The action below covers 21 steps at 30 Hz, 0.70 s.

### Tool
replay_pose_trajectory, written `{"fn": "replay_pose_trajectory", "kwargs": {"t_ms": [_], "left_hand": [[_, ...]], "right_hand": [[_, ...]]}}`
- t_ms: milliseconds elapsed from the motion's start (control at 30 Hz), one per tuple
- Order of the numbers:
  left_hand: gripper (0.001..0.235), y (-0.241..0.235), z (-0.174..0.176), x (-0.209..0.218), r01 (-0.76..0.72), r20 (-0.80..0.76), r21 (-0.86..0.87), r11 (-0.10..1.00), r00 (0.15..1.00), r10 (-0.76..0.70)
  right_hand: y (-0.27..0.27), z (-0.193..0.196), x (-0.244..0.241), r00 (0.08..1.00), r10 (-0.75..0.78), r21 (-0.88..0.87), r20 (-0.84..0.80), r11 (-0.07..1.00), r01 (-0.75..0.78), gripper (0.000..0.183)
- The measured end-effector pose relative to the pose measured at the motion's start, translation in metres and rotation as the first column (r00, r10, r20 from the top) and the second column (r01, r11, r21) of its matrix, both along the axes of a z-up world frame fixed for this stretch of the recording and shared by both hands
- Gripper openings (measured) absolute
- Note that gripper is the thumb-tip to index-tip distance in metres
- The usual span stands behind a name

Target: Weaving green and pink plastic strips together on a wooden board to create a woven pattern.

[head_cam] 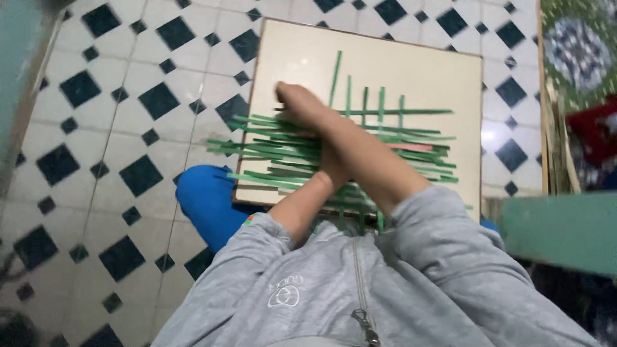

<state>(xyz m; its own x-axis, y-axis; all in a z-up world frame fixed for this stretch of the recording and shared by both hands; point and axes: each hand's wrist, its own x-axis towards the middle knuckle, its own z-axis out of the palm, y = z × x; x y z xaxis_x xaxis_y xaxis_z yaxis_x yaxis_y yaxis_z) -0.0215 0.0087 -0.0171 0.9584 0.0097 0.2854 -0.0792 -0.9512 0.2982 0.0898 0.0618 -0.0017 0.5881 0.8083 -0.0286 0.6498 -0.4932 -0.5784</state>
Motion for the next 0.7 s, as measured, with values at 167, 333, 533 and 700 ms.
{"fn": "replay_pose_trajectory", "kwargs": {"t_ms": [167,333,533,700], "left_hand": [[0.069,-0.006,-0.009,0.011,0.028,-0.092,0.097,0.995,0.996,-0.019],[0.074,-0.013,-0.011,0.019,0.008,-0.277,0.066,0.998,0.961,0.011],[0.089,-0.013,0.021,0.015,-0.016,-0.405,-0.13,0.991,0.913,-0.038],[0.088,-0.012,0.022,0.017,-0.001,-0.452,-0.094,0.996,0.891,-0.042]], "right_hand": [[-0.037,0.009,0.019,0.973,-0.23,0.272,-0.009,0.936,0.224,0.025],[-0.187,-0.004,0.07,0.79,-0.587,0.304,0.176,0.796,0.523,0.034],[-0.273,-0.052,0.055,0.816,-0.445,-0.286,0.368,0.781,0.555,0.026],[-0.255,-0.056,0.023,0.746,-0.564,-0.203,0.354,0.732,0.65,0.017]]}}
